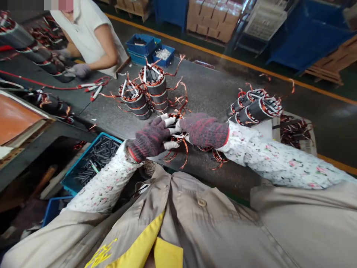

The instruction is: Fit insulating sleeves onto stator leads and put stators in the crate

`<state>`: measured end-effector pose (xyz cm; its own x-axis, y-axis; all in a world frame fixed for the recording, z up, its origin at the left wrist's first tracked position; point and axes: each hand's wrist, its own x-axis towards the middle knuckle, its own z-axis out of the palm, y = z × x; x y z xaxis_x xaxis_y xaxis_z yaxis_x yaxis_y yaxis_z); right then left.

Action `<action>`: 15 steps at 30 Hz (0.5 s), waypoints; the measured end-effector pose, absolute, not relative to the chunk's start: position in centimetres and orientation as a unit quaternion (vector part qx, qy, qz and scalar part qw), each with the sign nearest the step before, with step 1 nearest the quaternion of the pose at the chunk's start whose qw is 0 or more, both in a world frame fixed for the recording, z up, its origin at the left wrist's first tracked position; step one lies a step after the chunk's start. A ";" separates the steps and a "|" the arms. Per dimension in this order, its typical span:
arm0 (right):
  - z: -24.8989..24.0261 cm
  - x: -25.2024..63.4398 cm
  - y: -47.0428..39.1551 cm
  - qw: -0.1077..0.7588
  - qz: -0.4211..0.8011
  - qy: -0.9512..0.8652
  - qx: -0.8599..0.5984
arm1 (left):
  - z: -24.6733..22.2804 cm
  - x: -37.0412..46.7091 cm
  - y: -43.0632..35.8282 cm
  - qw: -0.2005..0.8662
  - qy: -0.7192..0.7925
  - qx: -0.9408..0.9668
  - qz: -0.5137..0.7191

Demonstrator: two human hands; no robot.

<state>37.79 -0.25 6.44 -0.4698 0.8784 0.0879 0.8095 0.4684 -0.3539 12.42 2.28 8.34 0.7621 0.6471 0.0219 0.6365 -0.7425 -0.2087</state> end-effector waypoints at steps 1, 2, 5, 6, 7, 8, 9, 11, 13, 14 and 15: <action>6.1 37.5 -0.7 0.100 0.123 -0.852 -0.499 | 7.9 11.8 2.2 0.098 -0.317 -0.943 0.034; 5.9 37.0 -1.1 0.080 0.114 -0.854 -0.500 | 7.4 11.3 2.3 0.094 -0.303 -0.947 0.042; 6.2 35.0 -2.0 0.037 0.073 -0.865 -0.495 | 6.3 10.8 2.8 0.083 -0.308 -0.947 0.042; 6.5 34.4 -2.1 0.010 0.058 -0.871 -0.488 | 6.0 10.8 3.0 0.080 -0.315 -0.945 0.036; 6.7 33.9 -2.2 -0.016 0.044 -0.876 -0.480 | 5.8 10.8 3.1 0.076 -0.321 -0.944 0.030; 6.9 33.5 -2.2 -0.032 0.035 -0.880 -0.472 | 5.7 10.9 3.2 0.073 -0.324 -0.943 0.027; 6.9 33.5 -2.1 -0.029 0.039 -0.882 -0.469 | 5.7 10.9 3.2 0.070 -0.326 -0.942 0.024; 6.8 34.3 -1.7 0.059 0.093 -0.866 -0.488 | 5.9 11.0 3.0 0.066 -0.331 -0.941 0.022; 6.7 36.2 -1.1 0.241 0.179 -0.802 -0.516 | 6.3 11.2 2.7 0.066 -0.341 -0.937 0.032; 6.7 37.2 -0.7 0.330 0.214 -0.758 -0.520 | 6.5 11.3 2.5 0.067 -0.346 -0.935 0.040; 6.8 38.2 -0.4 0.396 0.232 -0.721 -0.519 | 6.8 11.4 2.4 0.069 -0.349 -0.933 0.049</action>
